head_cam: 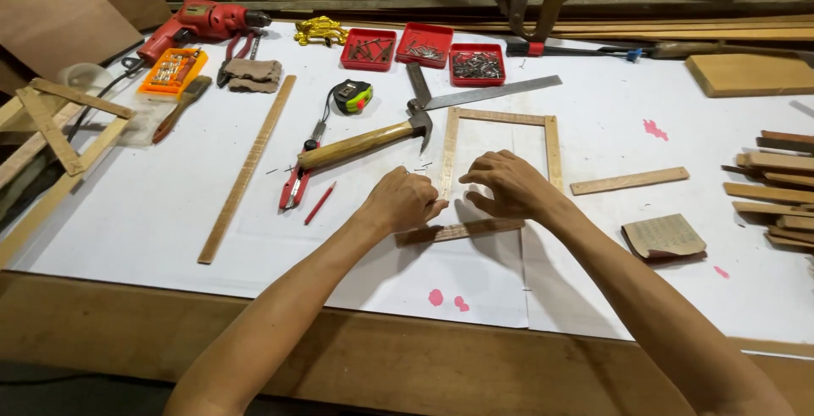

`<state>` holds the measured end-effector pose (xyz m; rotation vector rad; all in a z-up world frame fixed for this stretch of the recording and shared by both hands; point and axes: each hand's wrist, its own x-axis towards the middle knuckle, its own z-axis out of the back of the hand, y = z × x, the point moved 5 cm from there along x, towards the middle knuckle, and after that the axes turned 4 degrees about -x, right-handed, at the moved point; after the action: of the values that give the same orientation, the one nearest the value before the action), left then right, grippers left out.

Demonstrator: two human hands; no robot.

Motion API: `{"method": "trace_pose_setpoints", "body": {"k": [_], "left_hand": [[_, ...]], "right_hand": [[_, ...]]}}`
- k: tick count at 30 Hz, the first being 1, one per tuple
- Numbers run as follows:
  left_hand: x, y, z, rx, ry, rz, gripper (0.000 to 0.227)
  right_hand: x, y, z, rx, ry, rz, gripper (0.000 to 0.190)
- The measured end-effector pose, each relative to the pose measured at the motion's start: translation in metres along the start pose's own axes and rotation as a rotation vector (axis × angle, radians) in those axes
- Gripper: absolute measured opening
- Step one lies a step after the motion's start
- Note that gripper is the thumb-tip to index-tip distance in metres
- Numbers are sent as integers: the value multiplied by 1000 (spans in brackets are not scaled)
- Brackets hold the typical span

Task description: Assembling and measuring a small wooden frame using a hammer, nails, and a tape measure.

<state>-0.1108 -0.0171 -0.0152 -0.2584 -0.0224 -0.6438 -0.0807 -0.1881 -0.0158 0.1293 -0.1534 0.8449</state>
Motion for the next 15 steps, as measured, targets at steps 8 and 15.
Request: {"method": "trace_pose_setpoints", "body": {"k": [8,15], "left_hand": [[-39,60,20,-9,-181,79,27],[-78,100,45,43,-391,63,21]], "right_hand": [[69,14,-28,-31,28,109,31],[132,46,-37,-42,-26,241,31]]}}
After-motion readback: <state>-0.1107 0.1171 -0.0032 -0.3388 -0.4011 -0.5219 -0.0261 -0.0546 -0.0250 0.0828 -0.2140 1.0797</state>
